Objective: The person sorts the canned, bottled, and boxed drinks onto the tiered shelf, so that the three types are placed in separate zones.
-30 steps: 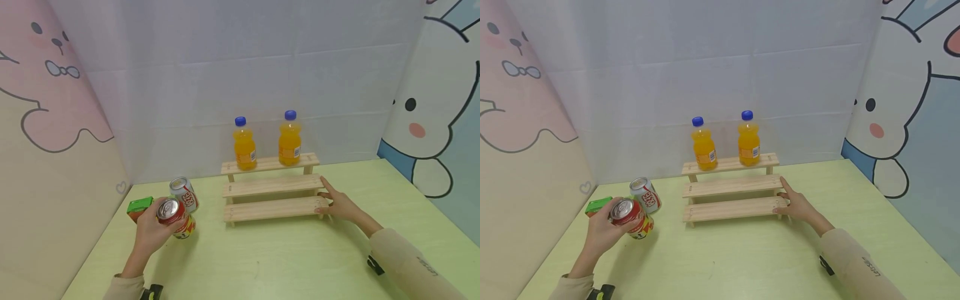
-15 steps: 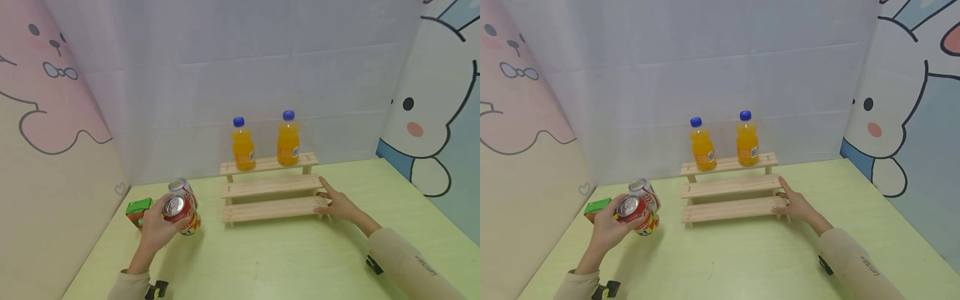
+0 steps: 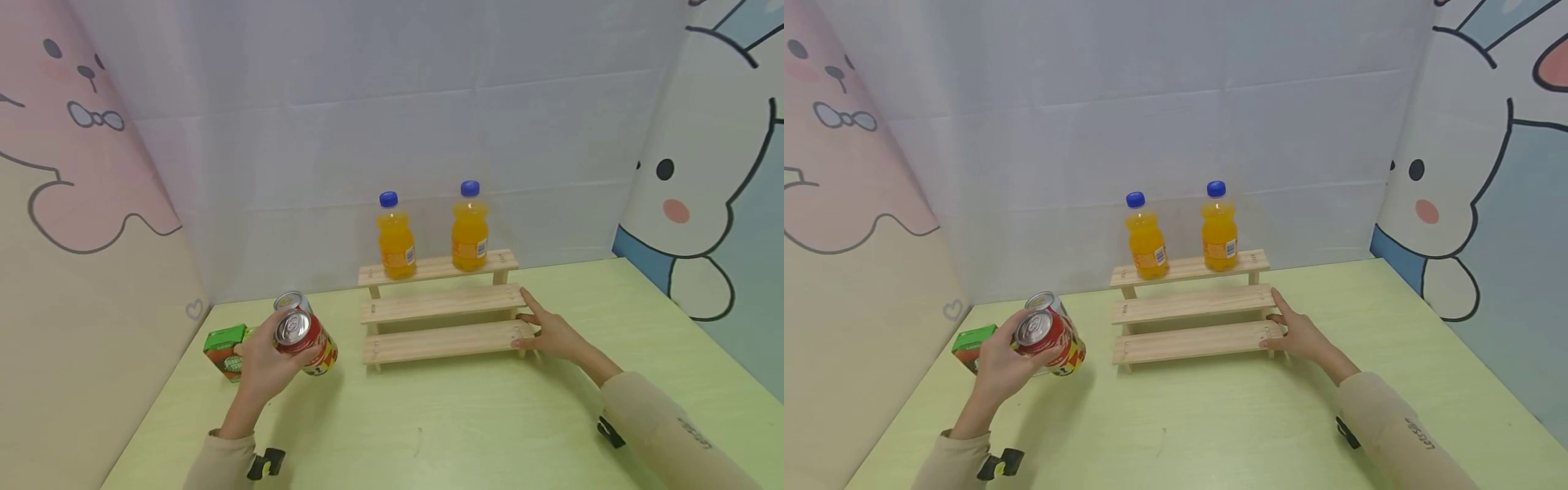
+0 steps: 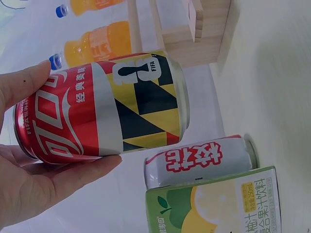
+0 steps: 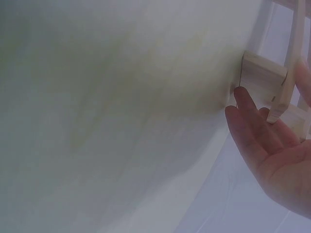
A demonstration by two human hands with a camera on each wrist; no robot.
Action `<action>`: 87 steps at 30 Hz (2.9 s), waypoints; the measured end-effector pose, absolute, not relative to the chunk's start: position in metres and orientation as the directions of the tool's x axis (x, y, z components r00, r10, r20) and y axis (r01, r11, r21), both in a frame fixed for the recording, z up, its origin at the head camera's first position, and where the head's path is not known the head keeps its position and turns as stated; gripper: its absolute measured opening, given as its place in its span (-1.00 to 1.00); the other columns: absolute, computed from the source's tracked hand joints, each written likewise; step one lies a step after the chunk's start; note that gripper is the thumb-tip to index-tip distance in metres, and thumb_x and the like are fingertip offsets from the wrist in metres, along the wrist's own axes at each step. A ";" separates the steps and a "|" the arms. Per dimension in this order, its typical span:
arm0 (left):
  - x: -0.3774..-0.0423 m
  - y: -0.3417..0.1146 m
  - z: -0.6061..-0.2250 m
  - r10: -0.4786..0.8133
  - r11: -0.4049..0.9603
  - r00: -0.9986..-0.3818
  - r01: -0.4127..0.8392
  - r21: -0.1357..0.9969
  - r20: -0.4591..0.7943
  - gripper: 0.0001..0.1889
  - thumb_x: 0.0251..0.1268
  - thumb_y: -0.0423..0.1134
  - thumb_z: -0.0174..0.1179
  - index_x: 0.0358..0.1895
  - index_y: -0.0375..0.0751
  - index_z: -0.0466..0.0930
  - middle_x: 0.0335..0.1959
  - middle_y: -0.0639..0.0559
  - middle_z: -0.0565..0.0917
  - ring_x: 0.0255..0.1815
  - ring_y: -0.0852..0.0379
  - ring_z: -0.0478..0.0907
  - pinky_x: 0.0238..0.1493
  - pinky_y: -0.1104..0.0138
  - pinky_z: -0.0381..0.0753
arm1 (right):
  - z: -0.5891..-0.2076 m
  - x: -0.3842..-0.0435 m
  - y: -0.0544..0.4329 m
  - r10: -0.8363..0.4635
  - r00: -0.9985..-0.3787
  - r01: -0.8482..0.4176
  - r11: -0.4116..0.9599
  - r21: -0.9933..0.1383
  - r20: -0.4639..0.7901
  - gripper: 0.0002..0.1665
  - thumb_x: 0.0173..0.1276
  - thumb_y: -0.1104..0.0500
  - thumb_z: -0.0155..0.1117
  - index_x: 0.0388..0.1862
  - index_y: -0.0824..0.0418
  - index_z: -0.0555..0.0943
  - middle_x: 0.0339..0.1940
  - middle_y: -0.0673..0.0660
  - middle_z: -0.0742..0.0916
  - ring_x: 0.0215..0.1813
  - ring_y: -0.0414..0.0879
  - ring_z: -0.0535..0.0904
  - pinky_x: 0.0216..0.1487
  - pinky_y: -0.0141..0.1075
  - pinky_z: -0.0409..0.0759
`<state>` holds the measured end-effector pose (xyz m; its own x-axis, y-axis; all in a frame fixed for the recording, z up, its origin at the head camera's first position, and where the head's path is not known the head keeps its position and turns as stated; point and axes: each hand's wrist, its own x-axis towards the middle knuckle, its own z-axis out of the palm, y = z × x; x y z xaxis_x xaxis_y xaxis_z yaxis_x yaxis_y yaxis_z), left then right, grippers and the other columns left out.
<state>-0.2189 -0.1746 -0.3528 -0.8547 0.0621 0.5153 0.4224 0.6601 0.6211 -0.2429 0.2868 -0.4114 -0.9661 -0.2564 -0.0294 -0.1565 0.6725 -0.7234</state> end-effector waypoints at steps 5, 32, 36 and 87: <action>-0.221 -0.169 -0.350 0.066 0.659 -0.843 0.438 0.611 0.533 -0.27 -0.32 -0.38 0.50 0.07 -0.45 0.39 -0.11 -0.33 0.57 -0.12 -0.23 0.54 -0.25 -0.03 0.58 | -0.412 -0.243 0.287 -0.260 -0.965 -0.161 0.673 -0.722 -0.027 0.23 0.14 0.08 0.34 0.44 0.22 -0.36 0.19 0.48 0.37 -0.22 0.24 0.61 -0.18 -0.03 0.56; -0.228 -0.142 -0.341 0.064 0.571 -0.866 0.440 0.693 0.497 -0.27 -0.27 -0.39 0.48 0.12 -0.41 0.36 -0.05 -0.29 0.52 -0.08 -0.20 0.51 -0.21 -0.01 0.58 | -0.410 -0.242 0.286 -0.266 -0.964 -0.172 0.675 -0.718 -0.019 0.22 0.15 0.10 0.33 0.44 0.24 -0.35 0.18 0.49 0.38 -0.23 0.24 0.61 -0.16 0.00 0.54; -0.229 -0.138 -0.340 0.070 0.566 -0.862 0.448 0.692 0.501 -0.27 -0.26 -0.38 0.48 0.12 -0.40 0.37 -0.06 -0.28 0.52 -0.09 -0.18 0.51 -0.22 0.01 0.59 | -0.409 -0.241 0.285 -0.267 -0.964 -0.170 0.676 -0.717 -0.023 0.22 0.15 0.11 0.33 0.44 0.22 -0.38 0.19 0.49 0.38 -0.22 0.25 0.61 -0.16 -0.01 0.54; -0.247 -0.082 -0.339 0.144 0.487 -0.841 0.519 0.702 0.522 -0.32 -0.26 -0.31 0.49 0.07 -0.33 0.41 -0.07 -0.18 0.57 -0.10 -0.06 0.53 -0.26 0.17 0.62 | -0.404 -0.240 0.283 -0.272 -0.962 -0.172 0.659 -0.732 -0.020 0.21 0.16 0.13 0.32 0.43 0.25 -0.37 0.17 0.51 0.37 -0.19 0.31 0.58 -0.10 0.06 0.51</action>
<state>-0.2468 -0.0825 -0.3387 -0.8407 0.1443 0.5219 0.5195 0.4867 0.7023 -0.2398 0.2827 -0.4042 -0.9620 -0.2724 -0.0200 -0.1715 0.6593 -0.7321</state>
